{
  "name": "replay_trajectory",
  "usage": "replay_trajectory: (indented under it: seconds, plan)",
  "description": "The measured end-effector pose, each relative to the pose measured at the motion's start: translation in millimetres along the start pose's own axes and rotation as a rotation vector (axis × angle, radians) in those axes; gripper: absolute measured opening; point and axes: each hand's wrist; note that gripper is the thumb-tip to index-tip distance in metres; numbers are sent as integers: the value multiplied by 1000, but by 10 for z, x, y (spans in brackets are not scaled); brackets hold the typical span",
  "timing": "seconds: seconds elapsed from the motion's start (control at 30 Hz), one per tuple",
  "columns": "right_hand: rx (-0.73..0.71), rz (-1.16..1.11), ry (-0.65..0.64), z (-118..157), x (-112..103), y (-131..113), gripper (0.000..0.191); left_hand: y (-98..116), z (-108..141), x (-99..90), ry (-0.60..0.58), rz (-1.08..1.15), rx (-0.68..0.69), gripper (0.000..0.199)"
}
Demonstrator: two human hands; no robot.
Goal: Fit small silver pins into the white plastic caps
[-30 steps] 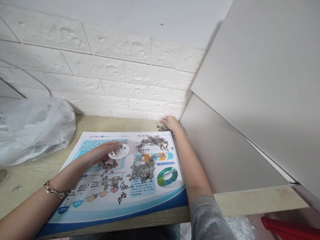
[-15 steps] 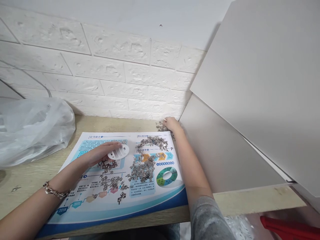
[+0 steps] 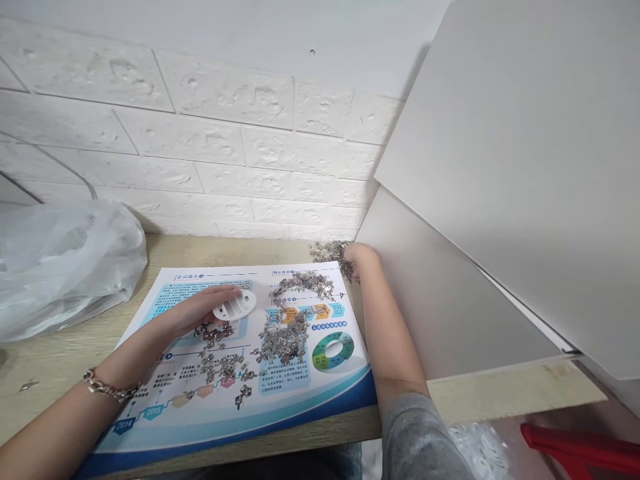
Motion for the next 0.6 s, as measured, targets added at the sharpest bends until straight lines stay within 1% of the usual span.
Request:
replay_trajectory:
  seconds: [0.03, 0.1, 0.2, 0.3, 0.4, 0.47, 0.53, 0.6]
  plan:
    - [16, -36, -37, -11, 14, -27, 15, -2, -1, -1, -2, 2, 1, 39]
    - [13, -103, -57, -22, 24, -78, 16, -8, -6, -4, 0, -4, -6, 39]
    - [-26, -188, -19, 0, -5, -126, 20, -19, -15, -11, 10, -31, -27, 39]
    - [-60, -225, 37, 81, -80, -127, 25, -31, -24, -23, 9, -31, -37, 39]
    - [-66, -198, 107, 208, -152, -81, 31, -44, -30, -37, -8, -18, -31, 41]
    - [-36, -145, 150, 289, -161, -29, 31, -49, -31, -41, -5, -25, -36, 43]
    - [6, -69, 188, 346, -117, 33, 27, -47, -28, -38, -5, -44, -37, 43]
    - [34, 13, 228, 373, -25, 97, 23, -39, -23, -29, -8, -57, -26, 42]
Point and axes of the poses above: each hand's wrist, its own z-axis away from the middle knuckle, its own x-axis out of the palm, y = z × x, and after that the axes turned 10 degrees about -y, right-handed
